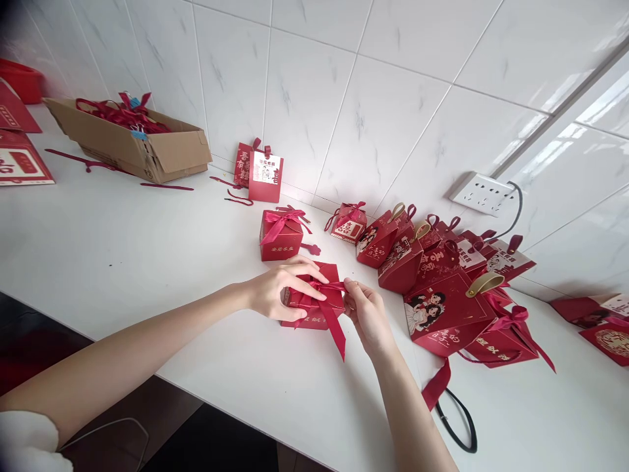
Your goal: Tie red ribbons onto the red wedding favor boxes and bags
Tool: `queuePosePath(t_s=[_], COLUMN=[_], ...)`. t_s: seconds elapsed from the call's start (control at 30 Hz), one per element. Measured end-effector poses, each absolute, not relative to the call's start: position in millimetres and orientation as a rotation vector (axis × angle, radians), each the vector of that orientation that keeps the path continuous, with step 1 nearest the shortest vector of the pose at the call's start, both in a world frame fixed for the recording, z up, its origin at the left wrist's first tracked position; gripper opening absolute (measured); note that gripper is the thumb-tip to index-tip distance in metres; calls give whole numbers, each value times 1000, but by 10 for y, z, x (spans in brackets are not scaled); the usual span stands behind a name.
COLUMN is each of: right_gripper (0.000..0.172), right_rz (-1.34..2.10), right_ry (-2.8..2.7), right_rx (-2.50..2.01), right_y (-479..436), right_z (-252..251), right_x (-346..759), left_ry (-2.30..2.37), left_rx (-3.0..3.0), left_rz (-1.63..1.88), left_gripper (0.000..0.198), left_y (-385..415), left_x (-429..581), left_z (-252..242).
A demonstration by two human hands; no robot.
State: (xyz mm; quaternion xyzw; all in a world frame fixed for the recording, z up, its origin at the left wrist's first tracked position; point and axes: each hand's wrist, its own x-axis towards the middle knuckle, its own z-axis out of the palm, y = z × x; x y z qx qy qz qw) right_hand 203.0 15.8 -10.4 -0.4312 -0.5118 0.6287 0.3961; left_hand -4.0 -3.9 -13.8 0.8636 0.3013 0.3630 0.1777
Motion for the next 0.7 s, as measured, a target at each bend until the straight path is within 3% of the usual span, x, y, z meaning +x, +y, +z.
queuePosePath(t_s=[0.4, 0.7], right_gripper=[35, 28], right_rz=[1364, 1384], right_ry=[-1679, -1644], right_rx=[-838, -1005], right_y=[208, 238], right_z=[-61, -98], right_x=[2209, 2202], left_ry=[853, 842], left_rx=[2445, 2445], left_rz=[1058, 1053], left_gripper=[33, 34], left_y=[-39, -37], left_x=[-40, -48], left_z=[-140, -153])
